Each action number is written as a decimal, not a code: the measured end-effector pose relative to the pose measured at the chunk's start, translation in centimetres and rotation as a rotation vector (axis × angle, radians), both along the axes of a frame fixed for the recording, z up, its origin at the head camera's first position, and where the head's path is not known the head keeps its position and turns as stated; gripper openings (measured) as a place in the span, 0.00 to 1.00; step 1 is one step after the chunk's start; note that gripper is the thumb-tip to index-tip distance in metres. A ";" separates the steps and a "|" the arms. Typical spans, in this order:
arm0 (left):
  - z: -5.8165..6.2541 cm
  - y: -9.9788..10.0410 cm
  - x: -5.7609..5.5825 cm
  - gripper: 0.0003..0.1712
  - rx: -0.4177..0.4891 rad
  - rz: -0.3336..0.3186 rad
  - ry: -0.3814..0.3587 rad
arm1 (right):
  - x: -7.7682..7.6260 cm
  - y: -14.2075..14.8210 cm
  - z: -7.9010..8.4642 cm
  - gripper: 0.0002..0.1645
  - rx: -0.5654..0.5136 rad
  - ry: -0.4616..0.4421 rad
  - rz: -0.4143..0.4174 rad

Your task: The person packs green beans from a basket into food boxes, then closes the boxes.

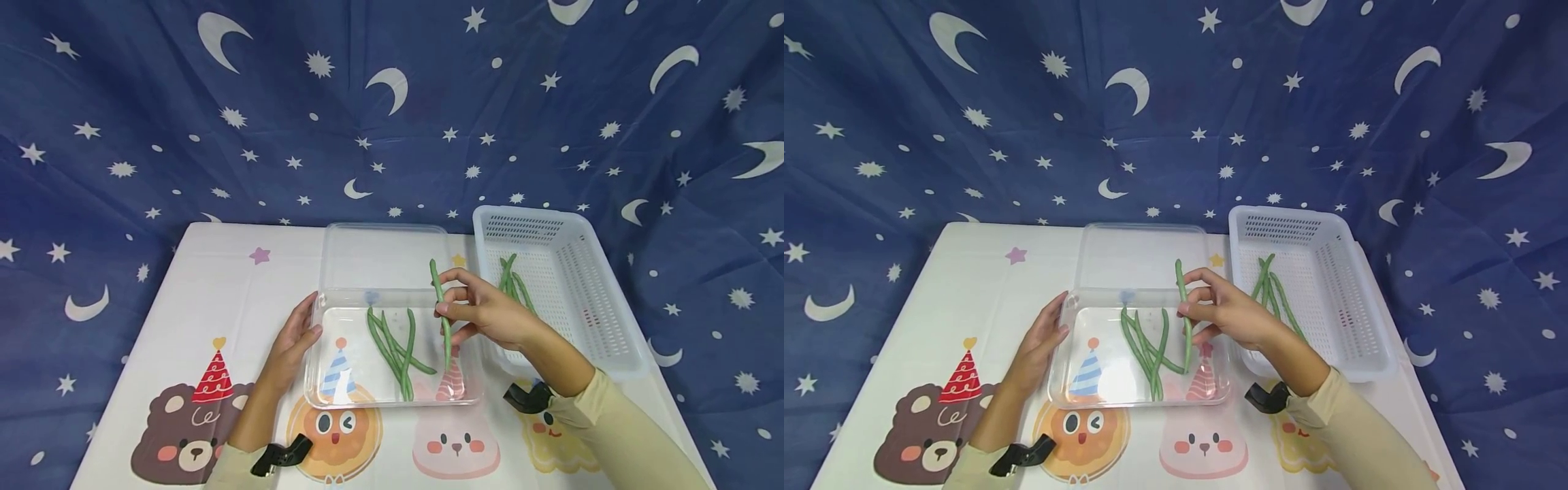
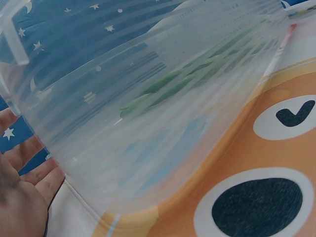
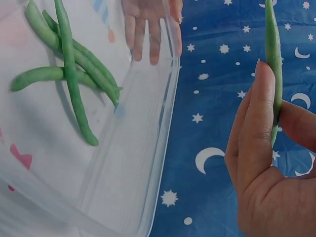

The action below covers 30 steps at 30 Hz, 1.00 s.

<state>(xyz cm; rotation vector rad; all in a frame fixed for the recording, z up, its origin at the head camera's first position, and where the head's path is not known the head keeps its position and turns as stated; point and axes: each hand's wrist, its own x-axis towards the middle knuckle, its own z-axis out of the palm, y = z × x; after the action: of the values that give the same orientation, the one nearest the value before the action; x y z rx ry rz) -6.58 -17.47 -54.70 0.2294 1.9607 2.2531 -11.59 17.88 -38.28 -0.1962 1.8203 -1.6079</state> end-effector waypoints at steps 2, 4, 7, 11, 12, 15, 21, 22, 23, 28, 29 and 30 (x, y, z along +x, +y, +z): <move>0.0 0.0 0.0 0.38 0.004 0.000 0.002 | -0.1 -0.2 -0.1 0.34 -0.002 0.003 0.009; 0.0 0.0 0.0 0.38 0.005 0.001 0.001 | -0.1 -0.5 -0.2 0.34 -0.002 0.003 0.019; 0.1 0.0 0.0 0.38 0.006 0.004 -0.001 | -0.2 -0.9 -0.4 0.34 0.004 0.000 0.038; 0.1 0.0 0.0 0.38 0.002 0.004 -0.005 | -0.1 -1.2 -0.7 0.31 0.013 -0.004 0.051; 0.1 0.0 0.0 0.38 0.005 0.003 -0.006 | -0.1 -1.3 -0.7 0.30 0.015 -0.003 0.053; 0.2 0.0 0.0 0.38 0.007 0.002 -0.020 | -0.1 -1.4 -0.8 0.29 0.013 0.000 0.062; 0.2 0.2 -0.1 0.38 0.008 -0.002 -0.026 | 0.0 -1.3 -0.8 0.28 0.012 0.003 0.082; 0.2 0.2 -0.1 0.38 0.007 -0.002 -0.022 | 0.0 -1.3 -0.8 0.28 0.011 0.005 0.086; 0.2 0.2 -0.1 0.38 0.006 -0.002 -0.018 | 0.0 -1.3 -0.8 0.28 0.009 0.008 0.091; 0.1 0.0 -0.1 0.38 0.000 0.001 -0.014 | 0.0 -1.2 -0.9 0.27 0.021 0.016 0.110; 0.1 0.0 -0.1 0.38 -0.001 0.000 -0.016 | 0.0 -1.1 -0.9 0.26 0.026 0.015 0.111; 0.1 0.0 -0.1 0.38 -0.002 0.000 -0.017 | 0.0 -1.1 -0.9 0.26 0.033 0.014 0.111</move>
<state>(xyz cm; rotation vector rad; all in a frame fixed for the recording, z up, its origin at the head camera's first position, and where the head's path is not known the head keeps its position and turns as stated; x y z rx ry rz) -6.67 -17.47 -54.65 0.2087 1.9549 2.2454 -11.56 16.80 -39.22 -0.2895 1.8130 -1.5025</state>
